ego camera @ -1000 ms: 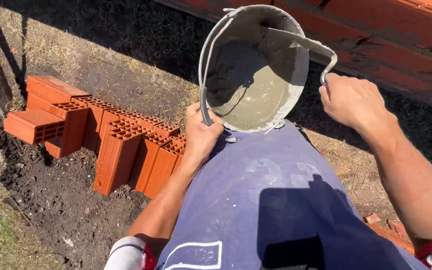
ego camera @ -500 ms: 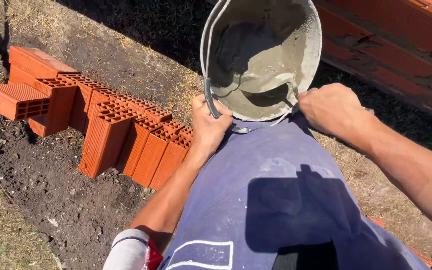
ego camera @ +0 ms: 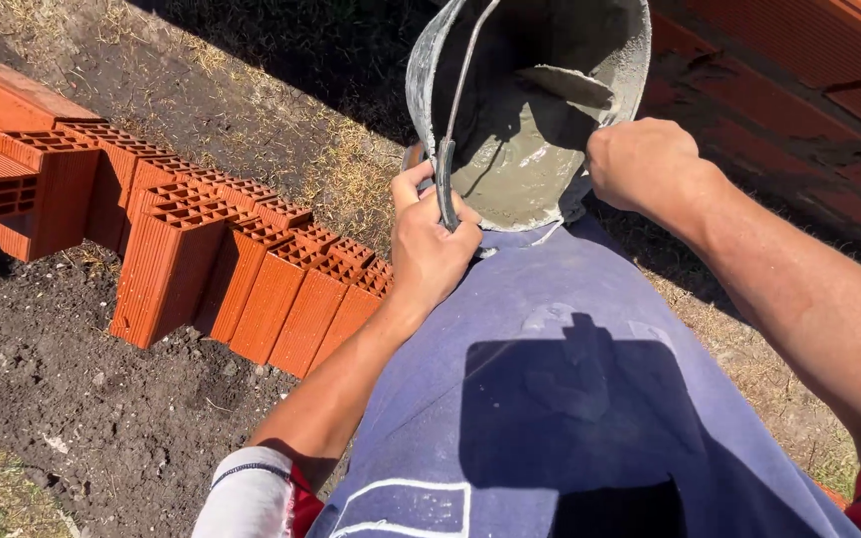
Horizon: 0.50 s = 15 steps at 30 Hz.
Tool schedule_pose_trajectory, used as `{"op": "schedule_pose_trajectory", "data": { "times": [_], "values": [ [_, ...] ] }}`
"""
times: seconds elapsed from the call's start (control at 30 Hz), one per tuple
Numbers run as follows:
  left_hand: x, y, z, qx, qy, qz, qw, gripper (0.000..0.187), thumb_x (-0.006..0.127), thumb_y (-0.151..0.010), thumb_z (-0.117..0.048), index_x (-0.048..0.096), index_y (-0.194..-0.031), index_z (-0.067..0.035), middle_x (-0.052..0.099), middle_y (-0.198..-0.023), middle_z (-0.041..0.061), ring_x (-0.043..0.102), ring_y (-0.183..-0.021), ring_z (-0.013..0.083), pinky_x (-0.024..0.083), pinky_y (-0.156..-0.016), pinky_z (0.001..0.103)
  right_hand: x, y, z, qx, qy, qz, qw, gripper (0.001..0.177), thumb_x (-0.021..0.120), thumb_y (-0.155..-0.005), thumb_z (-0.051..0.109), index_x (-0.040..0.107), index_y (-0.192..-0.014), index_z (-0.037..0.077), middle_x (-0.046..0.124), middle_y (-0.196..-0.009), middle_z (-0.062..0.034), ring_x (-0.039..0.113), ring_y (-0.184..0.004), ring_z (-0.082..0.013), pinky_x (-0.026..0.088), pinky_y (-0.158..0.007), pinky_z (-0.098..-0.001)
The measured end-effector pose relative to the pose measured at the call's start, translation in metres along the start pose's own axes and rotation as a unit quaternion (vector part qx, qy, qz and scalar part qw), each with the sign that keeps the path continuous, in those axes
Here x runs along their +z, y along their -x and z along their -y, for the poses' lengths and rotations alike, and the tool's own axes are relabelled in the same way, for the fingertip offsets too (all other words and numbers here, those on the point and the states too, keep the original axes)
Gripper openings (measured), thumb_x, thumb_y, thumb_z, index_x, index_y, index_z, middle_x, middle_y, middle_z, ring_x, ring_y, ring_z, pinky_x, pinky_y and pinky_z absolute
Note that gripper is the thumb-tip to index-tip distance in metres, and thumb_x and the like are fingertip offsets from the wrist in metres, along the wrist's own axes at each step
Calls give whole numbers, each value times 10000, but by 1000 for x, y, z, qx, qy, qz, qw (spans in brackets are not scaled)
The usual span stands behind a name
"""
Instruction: The person scoops mortar from a bucket using a trowel and applies it onto a row of red bricks. The person repeatedly dips the trowel into the bucket and spreads the mortar along the top of the brickwork.
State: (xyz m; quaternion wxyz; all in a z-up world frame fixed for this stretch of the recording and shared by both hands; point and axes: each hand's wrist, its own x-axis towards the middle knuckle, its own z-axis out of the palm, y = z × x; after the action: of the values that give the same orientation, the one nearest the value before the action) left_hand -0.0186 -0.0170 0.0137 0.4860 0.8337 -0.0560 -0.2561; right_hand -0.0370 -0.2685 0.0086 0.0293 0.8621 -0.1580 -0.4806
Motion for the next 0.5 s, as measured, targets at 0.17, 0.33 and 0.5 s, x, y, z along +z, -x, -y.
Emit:
{"op": "schedule_pose_trajectory", "data": {
  "times": [0.17,0.33,0.5],
  "values": [
    [7,5,5,74,3,14,997,160,639,-707,-17,733,-721,-147,473,-1314,169,601,-1266,278,481,-1070,354,-20,23,-3,-66,11,83,994,473,641,-924,468,726,-785,25,753,-782,-152,732,-772,-355,552,-693,-417],
    [6,10,9,37,-8,34,999,166,630,-694,-41,729,-690,-174,461,-1345,146,688,-1141,191,513,-861,314,17,-15,-28,-55,201,-86,974,282,479,-979,154,742,-984,256,787,-960,67,767,-835,-190,539,-582,-357],
    [4,18,5,58,-21,24,998,144,620,-710,-59,711,-683,-168,524,-1323,135,628,-1237,182,539,-822,328,54,-7,-26,-66,183,-103,976,265,550,-933,165,768,-799,233,802,-824,39,786,-734,-221,560,-519,-352]
  ]
}}
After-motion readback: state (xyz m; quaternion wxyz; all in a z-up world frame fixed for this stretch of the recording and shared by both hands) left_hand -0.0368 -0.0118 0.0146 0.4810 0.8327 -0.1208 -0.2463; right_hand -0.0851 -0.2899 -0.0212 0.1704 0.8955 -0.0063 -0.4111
